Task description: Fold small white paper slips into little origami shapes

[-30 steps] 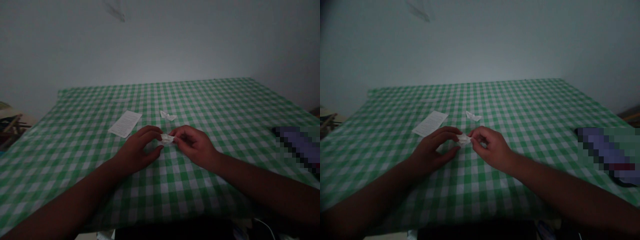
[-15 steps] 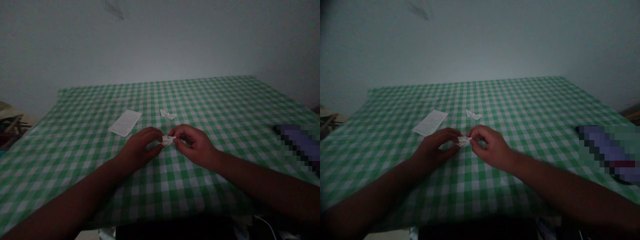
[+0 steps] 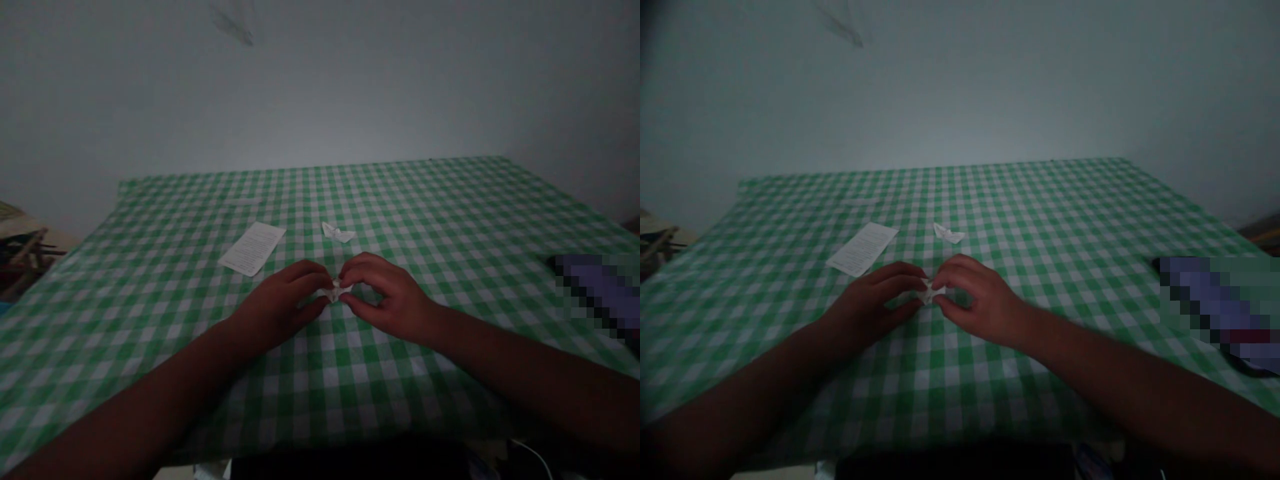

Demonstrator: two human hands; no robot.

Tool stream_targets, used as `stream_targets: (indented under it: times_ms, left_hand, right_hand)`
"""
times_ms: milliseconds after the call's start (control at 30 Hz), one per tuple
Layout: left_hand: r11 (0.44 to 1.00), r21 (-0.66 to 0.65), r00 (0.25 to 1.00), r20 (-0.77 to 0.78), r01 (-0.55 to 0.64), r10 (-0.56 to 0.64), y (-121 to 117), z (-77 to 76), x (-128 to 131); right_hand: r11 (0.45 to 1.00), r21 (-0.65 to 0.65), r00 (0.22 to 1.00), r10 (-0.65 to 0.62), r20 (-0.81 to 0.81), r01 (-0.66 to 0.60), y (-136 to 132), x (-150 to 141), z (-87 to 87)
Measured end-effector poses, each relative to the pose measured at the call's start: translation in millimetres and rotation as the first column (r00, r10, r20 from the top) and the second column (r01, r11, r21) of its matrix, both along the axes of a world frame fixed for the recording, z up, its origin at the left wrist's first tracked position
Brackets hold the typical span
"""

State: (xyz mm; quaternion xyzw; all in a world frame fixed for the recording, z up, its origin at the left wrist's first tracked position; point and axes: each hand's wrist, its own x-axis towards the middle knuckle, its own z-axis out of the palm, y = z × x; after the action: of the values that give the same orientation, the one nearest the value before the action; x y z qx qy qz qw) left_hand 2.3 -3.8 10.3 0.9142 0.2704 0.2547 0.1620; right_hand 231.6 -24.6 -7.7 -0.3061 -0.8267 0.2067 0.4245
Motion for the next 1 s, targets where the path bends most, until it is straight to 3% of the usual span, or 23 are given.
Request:
stream_targets:
  times_ms: [400, 667, 867, 1000]
  left_hand:
    - [0.994, -0.106, 0.997, -0.074, -0.008, 0.000, 4.5, 6.1, -5.9]
    - [0.974, -0.210, 0.991, -0.123, -0.086, 0.061, 5.0, 5.3, -7.6]
    - [0.984, -0.176, 0.999, 0.034, -0.011, 0.017, 7.5, 5.8, -6.4]
    - [0.968, -0.238, 0.996, 0.027, -0.077, 0.086, 8.7, 4.7, -5.5]
  right_hand:
    - [1.000, -0.013, 0.999, -0.004, 0.036, 0.005, 1.6, 3.0, -1.8]
    - [0.999, -0.036, 0.999, 0.014, 0.036, -0.013, 1.7, 2.0, -2.7]
    - [0.999, -0.035, 1.000, 0.009, 0.006, -0.009, 1.5, 1.9, -2.9]
    - [0.998, -0.066, 1.000, 0.008, 0.004, -0.008, 1.9, 2.0, -4.2]
